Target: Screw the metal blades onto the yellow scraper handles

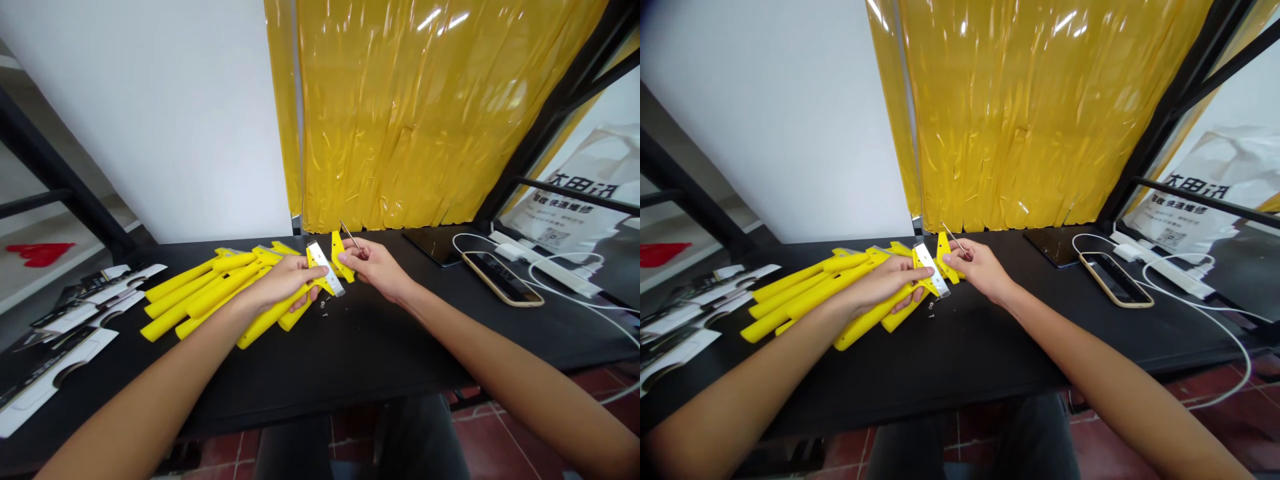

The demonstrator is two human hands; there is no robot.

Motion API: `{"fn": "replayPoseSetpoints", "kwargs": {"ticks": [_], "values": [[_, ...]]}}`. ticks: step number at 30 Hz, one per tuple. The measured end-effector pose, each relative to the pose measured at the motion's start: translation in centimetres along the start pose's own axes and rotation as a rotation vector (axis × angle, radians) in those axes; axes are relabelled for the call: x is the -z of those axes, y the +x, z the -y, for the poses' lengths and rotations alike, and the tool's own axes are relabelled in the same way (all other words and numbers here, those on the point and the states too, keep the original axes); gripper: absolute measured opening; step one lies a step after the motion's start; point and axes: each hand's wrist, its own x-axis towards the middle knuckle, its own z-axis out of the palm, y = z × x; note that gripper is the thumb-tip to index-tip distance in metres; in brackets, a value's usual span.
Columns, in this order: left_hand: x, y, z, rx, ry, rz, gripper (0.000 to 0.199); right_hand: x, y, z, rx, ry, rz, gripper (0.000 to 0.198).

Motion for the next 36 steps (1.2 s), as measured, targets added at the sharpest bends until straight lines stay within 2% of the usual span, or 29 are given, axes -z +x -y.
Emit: {"fn": "replayPoseSetpoints", "kwargs": {"ticks": [5, 10, 14, 19, 28, 30, 34, 36], "values": [[0.3, 0.1, 0.0, -0.015, 0.047, -0.003, 0.035, 0.2, -0.1, -0.2, -0.19, 0.112, 0.0, 0.032], [0.3, 0.3, 0.2, -0.024, 0.061, -0.002, 0.034, 0.3, -0.2, 0.2, -0.241, 0.151, -0.005, 0.036], [0.1, 0.3, 0.4, -0.016, 0.066, -0.026, 0.033, -0.3, -0.3, 0.0, -0.215, 0.066, -0.036, 0.035], [0.2, 0.6, 0.7, -0.021, 0.062, -0.055, 0.03, -0.8, -0.3, -0.1, -0.113, -0.054, -0.109, 0.032], [-0.1, 0.4, 0.5, -0.005, 0.026, -0.089, 0.028, -0.5, 0.2, -1.4, -0.003, -0.095, -0.07, 0.034], [0.0, 0.4, 0.5, -0.016, 0.018, -0.073, 0.029, -0.6, 0.2, -1.5, 0.012, -0.125, -0.05, 0.034], [0.2, 0.4, 0.7, -0.081, -0.018, 0.035, 0.038, -0.8, 0.1, -1.6, 0.054, -0.199, -0.035, 0.033], [0.3, 0.3, 0.6, -0.1, -0.01, 0.057, 0.034, -0.9, 0.1, -1.7, 0.073, -0.226, -0.045, 0.035]]}}
